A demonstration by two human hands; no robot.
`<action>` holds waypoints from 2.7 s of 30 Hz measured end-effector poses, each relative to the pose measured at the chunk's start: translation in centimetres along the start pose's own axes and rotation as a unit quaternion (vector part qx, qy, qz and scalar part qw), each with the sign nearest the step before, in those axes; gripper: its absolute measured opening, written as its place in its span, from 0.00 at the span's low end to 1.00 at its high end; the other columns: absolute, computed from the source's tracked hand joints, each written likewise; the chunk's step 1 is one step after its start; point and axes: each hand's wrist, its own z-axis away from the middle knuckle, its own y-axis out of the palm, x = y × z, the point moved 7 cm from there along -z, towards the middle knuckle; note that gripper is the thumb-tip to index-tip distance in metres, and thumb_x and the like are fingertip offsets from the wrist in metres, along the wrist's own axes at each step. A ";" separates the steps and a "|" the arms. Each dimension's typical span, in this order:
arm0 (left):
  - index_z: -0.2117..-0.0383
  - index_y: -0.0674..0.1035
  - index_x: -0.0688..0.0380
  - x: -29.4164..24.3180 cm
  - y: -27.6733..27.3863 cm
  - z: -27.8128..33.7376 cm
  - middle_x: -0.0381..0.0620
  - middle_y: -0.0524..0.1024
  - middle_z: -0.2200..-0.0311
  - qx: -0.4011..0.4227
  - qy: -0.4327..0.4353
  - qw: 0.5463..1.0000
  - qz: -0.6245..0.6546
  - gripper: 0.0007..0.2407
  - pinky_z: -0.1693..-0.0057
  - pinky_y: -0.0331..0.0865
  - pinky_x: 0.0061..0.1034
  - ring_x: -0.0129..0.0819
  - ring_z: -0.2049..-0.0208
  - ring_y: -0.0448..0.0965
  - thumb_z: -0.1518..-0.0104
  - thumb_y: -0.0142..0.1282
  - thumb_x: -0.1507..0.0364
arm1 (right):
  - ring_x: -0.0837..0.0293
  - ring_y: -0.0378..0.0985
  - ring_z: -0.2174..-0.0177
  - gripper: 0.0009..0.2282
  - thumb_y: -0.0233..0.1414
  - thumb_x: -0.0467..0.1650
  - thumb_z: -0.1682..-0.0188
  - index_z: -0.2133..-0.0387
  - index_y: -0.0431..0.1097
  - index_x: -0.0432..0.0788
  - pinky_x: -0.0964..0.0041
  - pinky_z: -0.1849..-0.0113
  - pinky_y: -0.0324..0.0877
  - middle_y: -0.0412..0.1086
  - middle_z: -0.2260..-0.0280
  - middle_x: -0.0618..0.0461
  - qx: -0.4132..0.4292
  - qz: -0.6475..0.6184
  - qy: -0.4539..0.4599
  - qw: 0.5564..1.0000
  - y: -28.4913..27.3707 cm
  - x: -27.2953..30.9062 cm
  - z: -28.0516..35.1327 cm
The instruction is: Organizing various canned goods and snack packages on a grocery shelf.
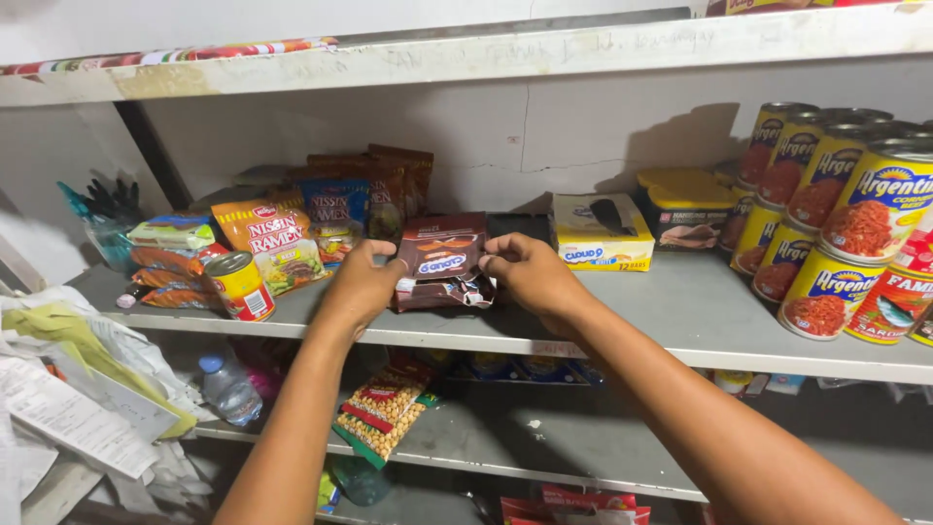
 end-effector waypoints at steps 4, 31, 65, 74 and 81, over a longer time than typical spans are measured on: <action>0.45 0.72 0.64 -0.2 1.6 0.6 0.55 0.81 0.63 0.027 -0.042 0.994 0.100 0.22 0.63 0.72 0.31 0.36 0.69 0.80 0.47 0.58 0.71 | 0.64 0.74 0.68 0.10 0.54 0.28 0.49 0.57 0.71 0.37 0.67 0.67 0.71 0.74 0.65 0.54 -0.008 -0.033 -0.009 0.999 -1.6 0.2 0.1; 0.45 0.72 0.68 -7.9 8.6 0.7 0.54 0.81 0.56 0.071 0.080 0.978 0.179 0.22 0.50 0.74 0.26 0.32 0.57 0.81 0.45 0.62 0.71 | 0.67 0.73 0.71 0.12 0.57 0.26 0.52 0.56 0.71 0.35 0.71 0.66 0.71 0.75 0.66 0.55 -0.102 -0.071 -0.048 0.991 -11.9 3.0 2.4; 0.55 0.79 0.70 -9.3 20.8 -4.8 0.52 0.83 0.59 0.065 0.155 0.970 0.178 0.18 0.51 0.72 0.25 0.34 0.58 0.81 0.44 0.61 0.66 | 0.66 0.74 0.69 0.12 0.51 0.33 0.48 0.57 0.74 0.39 0.68 0.65 0.73 0.74 0.67 0.57 -0.196 0.085 -0.058 0.975 -21.6 2.7 1.7; 0.40 0.66 0.71 -10.8 19.6 -0.3 0.52 0.76 0.48 0.235 0.212 0.935 0.162 0.32 0.39 0.67 0.28 0.35 0.46 0.75 0.43 0.63 0.58 | 0.64 0.72 0.65 0.21 0.52 0.39 0.44 0.51 0.71 0.31 0.67 0.63 0.70 0.71 0.63 0.53 -0.144 0.136 -0.093 0.976 -20.8 3.7 5.0; 0.40 0.67 0.68 -12.3 19.0 1.4 0.57 0.80 0.50 0.169 0.240 0.954 0.070 0.34 0.43 0.73 0.31 0.42 0.49 0.82 0.55 0.69 0.67 | 0.58 0.79 0.58 0.33 0.62 0.38 0.57 0.40 0.62 0.33 0.64 0.56 0.73 0.76 0.57 0.43 -0.124 0.286 -0.108 0.944 -18.7 3.9 5.2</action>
